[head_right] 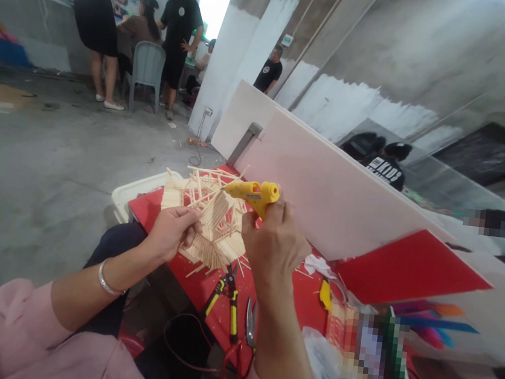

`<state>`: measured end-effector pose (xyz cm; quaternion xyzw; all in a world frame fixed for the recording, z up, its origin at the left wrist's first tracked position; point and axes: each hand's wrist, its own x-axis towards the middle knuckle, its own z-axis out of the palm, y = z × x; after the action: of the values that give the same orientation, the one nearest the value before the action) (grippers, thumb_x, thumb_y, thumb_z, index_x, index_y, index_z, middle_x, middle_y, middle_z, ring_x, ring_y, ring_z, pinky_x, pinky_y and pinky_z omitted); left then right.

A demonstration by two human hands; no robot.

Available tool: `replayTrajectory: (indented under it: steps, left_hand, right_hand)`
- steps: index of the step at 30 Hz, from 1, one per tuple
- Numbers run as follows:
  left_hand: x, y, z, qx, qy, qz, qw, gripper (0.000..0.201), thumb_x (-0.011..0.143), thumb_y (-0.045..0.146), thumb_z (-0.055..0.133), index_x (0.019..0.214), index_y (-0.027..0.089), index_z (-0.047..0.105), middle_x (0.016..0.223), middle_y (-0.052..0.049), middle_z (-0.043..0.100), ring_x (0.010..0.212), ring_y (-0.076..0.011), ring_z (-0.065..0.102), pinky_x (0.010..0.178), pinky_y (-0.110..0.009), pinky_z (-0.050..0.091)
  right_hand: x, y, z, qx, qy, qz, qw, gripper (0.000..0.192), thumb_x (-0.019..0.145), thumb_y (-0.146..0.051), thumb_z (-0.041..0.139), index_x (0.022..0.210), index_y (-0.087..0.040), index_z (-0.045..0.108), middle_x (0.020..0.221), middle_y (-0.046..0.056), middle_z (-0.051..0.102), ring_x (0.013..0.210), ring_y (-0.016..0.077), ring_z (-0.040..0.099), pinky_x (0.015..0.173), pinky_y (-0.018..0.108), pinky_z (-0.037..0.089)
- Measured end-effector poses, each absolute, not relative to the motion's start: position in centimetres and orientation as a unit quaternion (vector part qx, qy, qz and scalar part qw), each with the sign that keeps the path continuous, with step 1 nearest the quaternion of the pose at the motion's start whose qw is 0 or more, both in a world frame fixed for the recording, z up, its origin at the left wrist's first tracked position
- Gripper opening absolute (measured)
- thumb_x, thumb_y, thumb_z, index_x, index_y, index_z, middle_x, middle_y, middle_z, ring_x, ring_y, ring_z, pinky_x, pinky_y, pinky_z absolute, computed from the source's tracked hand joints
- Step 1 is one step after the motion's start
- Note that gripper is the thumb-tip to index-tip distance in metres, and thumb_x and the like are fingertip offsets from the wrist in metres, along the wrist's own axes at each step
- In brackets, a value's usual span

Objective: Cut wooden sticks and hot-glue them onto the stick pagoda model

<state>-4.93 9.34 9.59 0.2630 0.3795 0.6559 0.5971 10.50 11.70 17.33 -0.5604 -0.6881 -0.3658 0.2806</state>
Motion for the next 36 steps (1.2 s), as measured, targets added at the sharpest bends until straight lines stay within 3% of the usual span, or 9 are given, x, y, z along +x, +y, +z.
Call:
replayTrajectory:
  steps: [9, 14, 19, 28, 36]
  left_hand:
    - [-5.0, 9.2, 9.8, 0.262, 0.380, 0.652, 0.601, 0.029, 0.071, 0.031, 0.066, 0.049, 0.014, 0.058, 0.041, 0.001, 0.054, 0.027, -0.0056, 0.040, 0.028, -0.018, 0.025]
    - [-5.1, 8.9, 10.0, 0.267, 0.400, 0.648, 0.591, 0.035, 0.074, 0.036, 0.066, 0.048, 0.014, 0.058, 0.034, 0.003, 0.046, 0.026, -0.0054, 0.037, 0.029, -0.018, 0.023]
    - [-5.1, 8.8, 10.2, 0.262, 0.401, 0.655, 0.584, 0.036, 0.073, 0.040, 0.067, 0.050, 0.014, 0.058, 0.043, 0.001, 0.055, 0.028, -0.0047, 0.040, 0.029, -0.018, 0.023]
    - [-5.1, 8.9, 9.9, 0.273, 0.395, 0.649, 0.590, 0.036, 0.074, 0.042, 0.066, 0.052, 0.014, 0.059, 0.045, 0.000, 0.056, 0.030, -0.0047, 0.041, 0.031, -0.018, 0.027]
    - [-5.7, 8.3, 9.9, 0.260, 0.363, 0.643, 0.622, 0.019, 0.067, 0.030, 0.064, 0.064, 0.012, 0.061, 0.062, -0.005, 0.068, 0.036, -0.0082, 0.051, 0.033, -0.019, 0.035]
  right_hand:
    - [10.8, 11.1, 17.0, -0.557, -0.680, -0.381, 0.286, 0.038, 0.082, -0.036, 0.052, 0.109, -0.011, 0.062, 0.084, 0.009, 0.061, 0.055, 0.0109, 0.033, 0.051, 0.028, 0.015]
    - [10.9, 10.0, 16.5, -0.517, -0.701, -0.401, 0.285, 0.034, 0.081, -0.035, 0.054, 0.105, -0.012, 0.063, 0.081, 0.007, 0.061, 0.057, 0.0109, 0.039, 0.050, 0.027, 0.016]
    - [10.8, 9.2, 16.1, -0.510, -0.713, -0.391, 0.281, 0.027, 0.079, -0.032, 0.053, 0.096, -0.013, 0.064, 0.077, 0.006, 0.058, 0.058, 0.0108, 0.041, 0.049, 0.025, 0.019]
    - [11.0, 8.7, 15.6, -0.501, -0.725, -0.388, 0.270, 0.028, 0.080, -0.031, 0.052, 0.097, -0.013, 0.063, 0.078, 0.007, 0.063, 0.055, 0.0112, 0.042, 0.049, 0.026, 0.018]
    - [11.0, 8.0, 15.4, -0.500, -0.725, -0.395, 0.262, 0.030, 0.079, -0.029, 0.053, 0.101, -0.013, 0.064, 0.079, 0.008, 0.066, 0.054, 0.0121, 0.046, 0.049, 0.025, 0.021]
